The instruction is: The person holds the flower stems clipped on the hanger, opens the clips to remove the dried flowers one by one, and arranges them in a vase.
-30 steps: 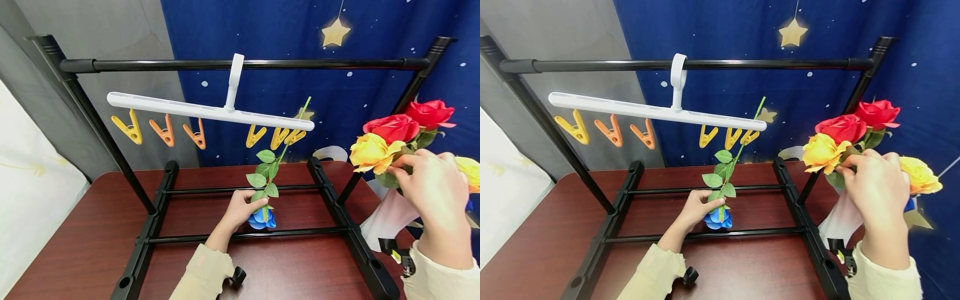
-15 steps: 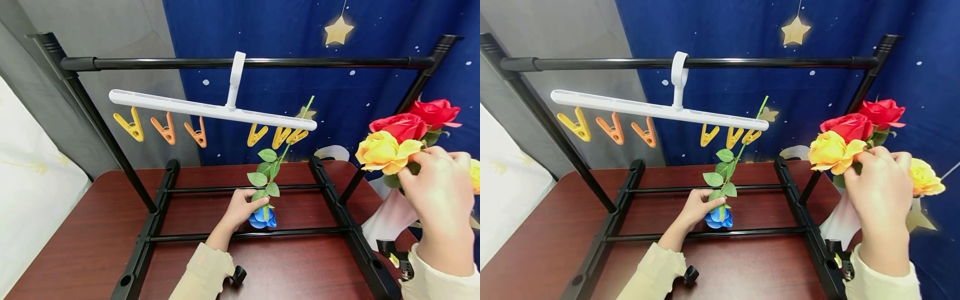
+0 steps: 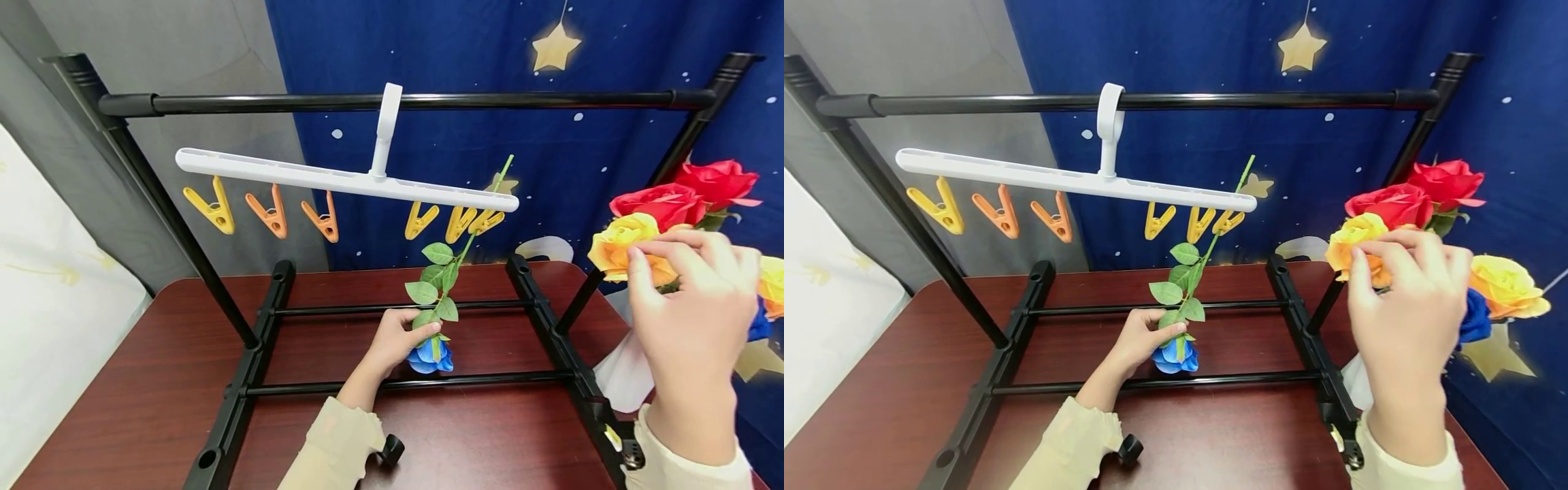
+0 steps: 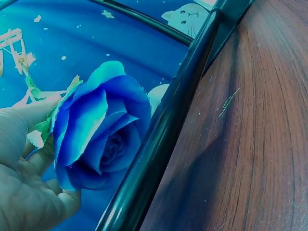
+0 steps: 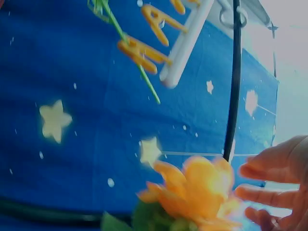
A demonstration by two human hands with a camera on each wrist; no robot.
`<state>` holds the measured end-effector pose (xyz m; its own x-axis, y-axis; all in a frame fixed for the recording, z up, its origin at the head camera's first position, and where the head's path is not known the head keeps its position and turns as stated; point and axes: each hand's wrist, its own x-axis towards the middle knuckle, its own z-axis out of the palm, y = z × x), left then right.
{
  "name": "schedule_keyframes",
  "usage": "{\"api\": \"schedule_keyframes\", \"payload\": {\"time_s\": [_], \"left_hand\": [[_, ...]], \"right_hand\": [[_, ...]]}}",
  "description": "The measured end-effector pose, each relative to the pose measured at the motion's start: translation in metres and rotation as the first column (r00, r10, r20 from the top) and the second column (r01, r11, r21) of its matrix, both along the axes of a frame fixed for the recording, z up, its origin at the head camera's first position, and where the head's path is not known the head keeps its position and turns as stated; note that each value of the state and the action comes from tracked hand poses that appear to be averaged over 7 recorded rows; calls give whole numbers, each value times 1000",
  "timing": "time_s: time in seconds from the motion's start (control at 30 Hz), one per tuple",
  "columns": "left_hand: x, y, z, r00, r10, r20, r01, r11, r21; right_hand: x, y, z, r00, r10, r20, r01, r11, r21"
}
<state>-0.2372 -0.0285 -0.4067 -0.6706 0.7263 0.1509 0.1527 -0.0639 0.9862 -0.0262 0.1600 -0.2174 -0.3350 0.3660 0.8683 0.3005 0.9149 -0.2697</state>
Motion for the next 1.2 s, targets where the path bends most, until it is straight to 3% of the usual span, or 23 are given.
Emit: {"api": "schedule_keyframes", "payload": {"time_s": [0.17, 0.37, 0.6, 0.77, 0.93, 1.2], "left_hand": [[-1, 1, 0, 1000, -2, 12, 2, 1000, -7], [0, 0, 1, 1000, -13, 9, 13, 1000, -14], [1, 0, 0, 1000, -28, 9, 28, 1000, 1], [3, 0, 0, 998, -61, -11, 61, 998, 1], [5, 1, 0, 996, -83, -24, 83, 997, 6], [7, 1, 2, 994, -107, -34, 108, 994, 17]], "right_hand": [[-21, -12, -11, 979, 156, -128, -157, 988, 0], [-49, -18, -28, 966, 251, -59, -254, 965, -58], [-83, -16, -39, 966, 241, 99, -208, 942, -262], [-101, -13, -40, 948, 236, 212, -152, 925, -349], [-113, -11, -40, 942, 249, 226, -153, 916, -372], [-125, -13, -38, 956, 223, 189, -131, 905, -405]]}}
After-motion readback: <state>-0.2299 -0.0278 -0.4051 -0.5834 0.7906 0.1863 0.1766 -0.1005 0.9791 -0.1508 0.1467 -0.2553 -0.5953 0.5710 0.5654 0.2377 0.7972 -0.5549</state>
